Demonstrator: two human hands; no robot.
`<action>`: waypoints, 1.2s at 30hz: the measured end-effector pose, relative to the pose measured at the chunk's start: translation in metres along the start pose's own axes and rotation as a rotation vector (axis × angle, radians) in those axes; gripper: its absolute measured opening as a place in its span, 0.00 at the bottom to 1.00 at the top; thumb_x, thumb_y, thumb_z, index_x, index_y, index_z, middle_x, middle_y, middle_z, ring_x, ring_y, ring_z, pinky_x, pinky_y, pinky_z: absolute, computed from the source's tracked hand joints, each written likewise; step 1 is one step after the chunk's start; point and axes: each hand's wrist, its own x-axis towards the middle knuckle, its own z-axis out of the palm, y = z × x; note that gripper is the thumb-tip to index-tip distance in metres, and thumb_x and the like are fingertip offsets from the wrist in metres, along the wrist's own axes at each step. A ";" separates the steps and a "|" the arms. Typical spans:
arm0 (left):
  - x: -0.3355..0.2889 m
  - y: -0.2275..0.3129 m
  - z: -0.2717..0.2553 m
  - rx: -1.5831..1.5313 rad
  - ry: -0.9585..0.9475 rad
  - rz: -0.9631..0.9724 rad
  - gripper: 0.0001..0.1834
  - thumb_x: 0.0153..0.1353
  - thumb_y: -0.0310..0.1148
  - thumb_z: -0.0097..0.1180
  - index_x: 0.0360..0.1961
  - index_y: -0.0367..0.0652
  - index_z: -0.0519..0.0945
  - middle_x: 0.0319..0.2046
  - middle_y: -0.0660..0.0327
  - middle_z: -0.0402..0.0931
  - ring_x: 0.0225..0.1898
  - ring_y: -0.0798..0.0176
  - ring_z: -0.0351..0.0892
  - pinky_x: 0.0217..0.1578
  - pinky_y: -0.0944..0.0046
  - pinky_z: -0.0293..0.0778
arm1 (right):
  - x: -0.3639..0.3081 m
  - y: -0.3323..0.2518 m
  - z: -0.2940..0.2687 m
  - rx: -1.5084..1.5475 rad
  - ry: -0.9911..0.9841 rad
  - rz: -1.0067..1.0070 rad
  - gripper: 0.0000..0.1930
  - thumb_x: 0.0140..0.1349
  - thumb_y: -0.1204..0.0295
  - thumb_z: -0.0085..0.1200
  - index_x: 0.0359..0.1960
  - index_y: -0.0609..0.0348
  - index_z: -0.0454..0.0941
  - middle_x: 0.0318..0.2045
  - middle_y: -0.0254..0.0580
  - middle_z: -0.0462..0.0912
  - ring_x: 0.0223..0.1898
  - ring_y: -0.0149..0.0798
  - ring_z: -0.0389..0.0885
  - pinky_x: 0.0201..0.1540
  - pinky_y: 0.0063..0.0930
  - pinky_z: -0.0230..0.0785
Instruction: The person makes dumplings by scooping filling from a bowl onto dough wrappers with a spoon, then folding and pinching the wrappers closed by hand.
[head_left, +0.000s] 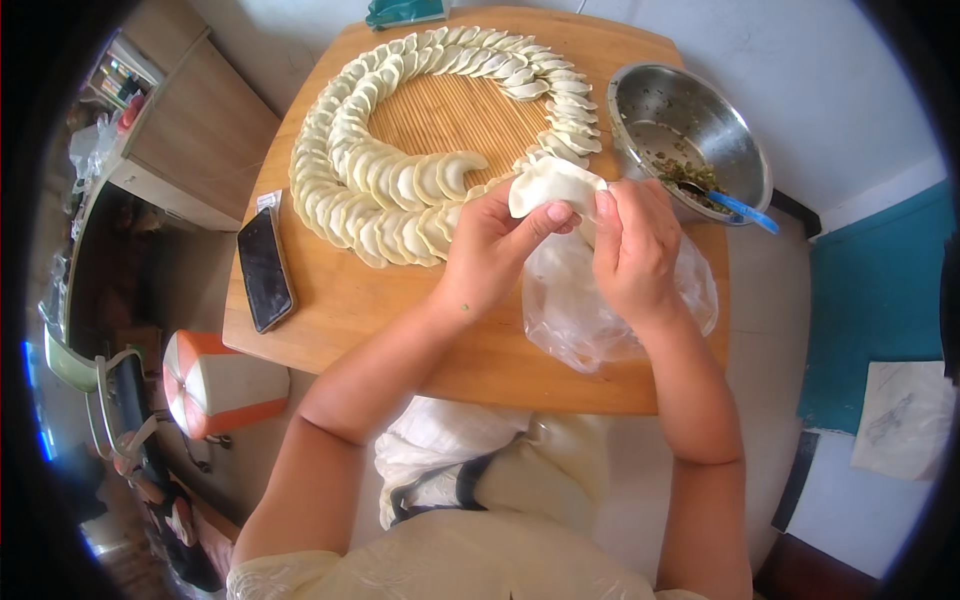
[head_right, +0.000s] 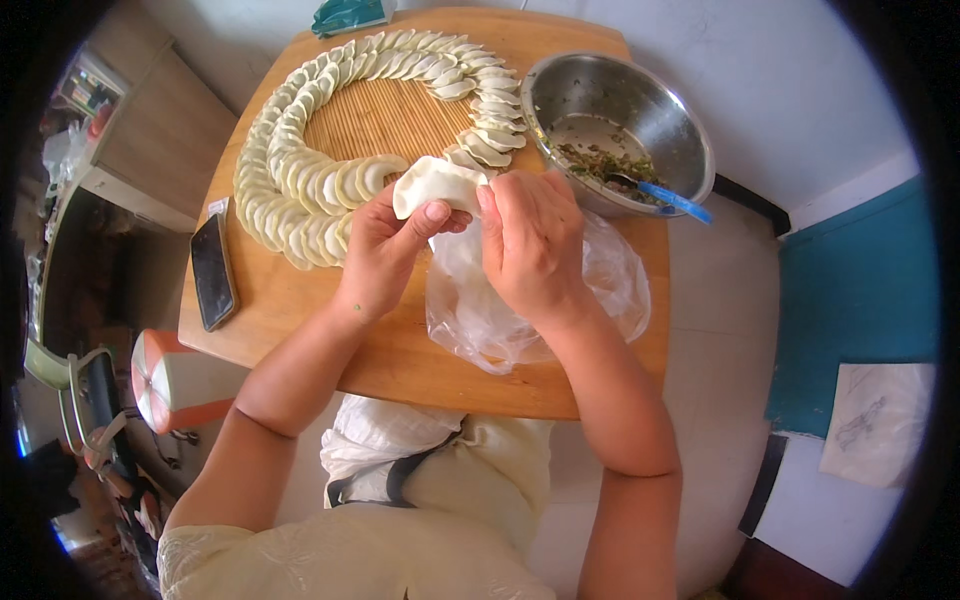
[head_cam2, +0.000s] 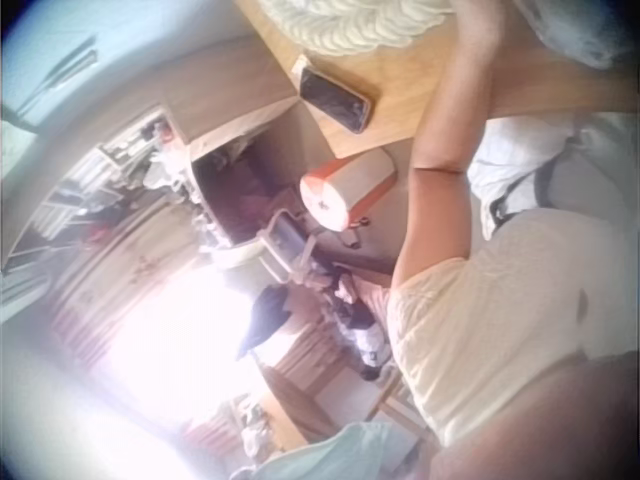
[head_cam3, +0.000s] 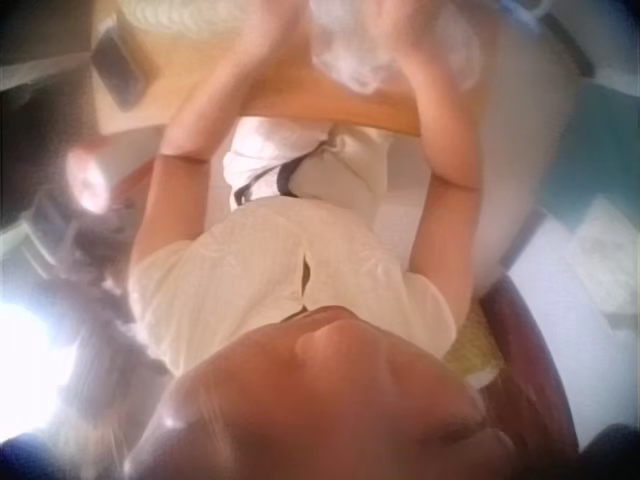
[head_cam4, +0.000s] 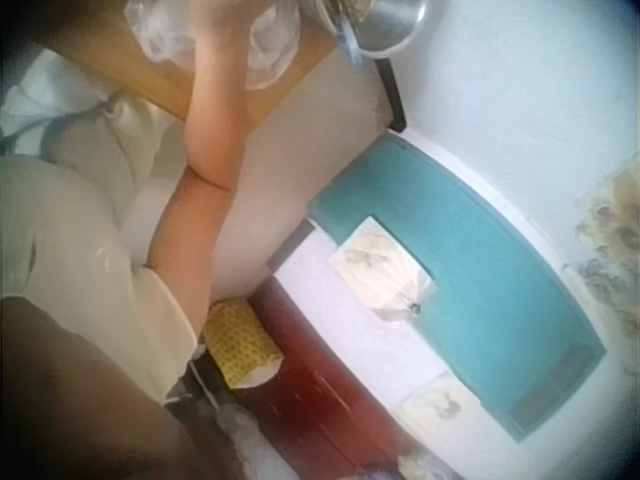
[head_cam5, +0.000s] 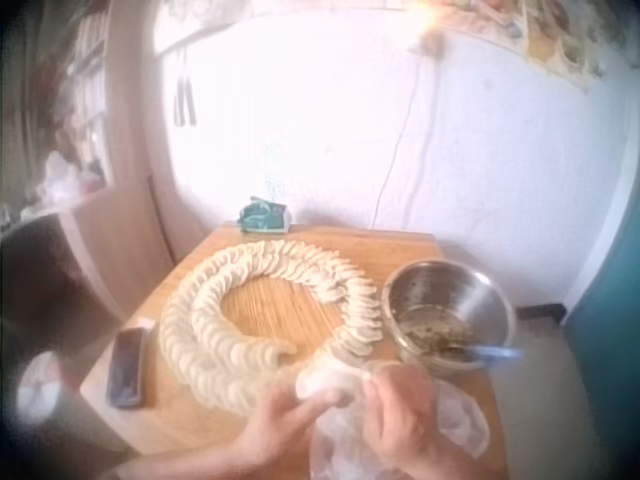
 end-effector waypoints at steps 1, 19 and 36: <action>0.000 0.000 0.001 -0.013 0.016 0.009 0.13 0.63 0.32 0.54 0.44 0.35 0.75 0.37 0.62 0.78 0.39 0.70 0.75 0.43 0.68 0.72 | 0.000 0.001 0.000 -0.003 -0.004 -0.003 0.04 0.61 0.77 0.48 0.28 0.61 0.69 0.19 0.41 0.71 0.21 0.45 0.70 0.29 0.36 0.59; 0.002 -0.004 0.002 -0.047 0.033 -0.004 0.17 0.63 0.32 0.54 0.49 0.32 0.74 0.39 0.63 0.78 0.41 0.74 0.74 0.43 0.71 0.72 | 0.004 0.004 0.002 -0.032 0.046 -0.015 0.02 0.59 0.78 0.50 0.30 0.61 0.70 0.21 0.41 0.72 0.24 0.44 0.71 0.31 0.36 0.59; 0.002 -0.003 0.004 0.144 -0.082 0.049 0.23 0.65 0.30 0.51 0.60 0.35 0.66 0.45 0.60 0.77 0.45 0.73 0.73 0.47 0.70 0.70 | 0.006 0.005 -0.004 0.071 -0.075 0.044 0.03 0.59 0.78 0.51 0.29 0.60 0.70 0.23 0.42 0.73 0.25 0.46 0.71 0.32 0.37 0.60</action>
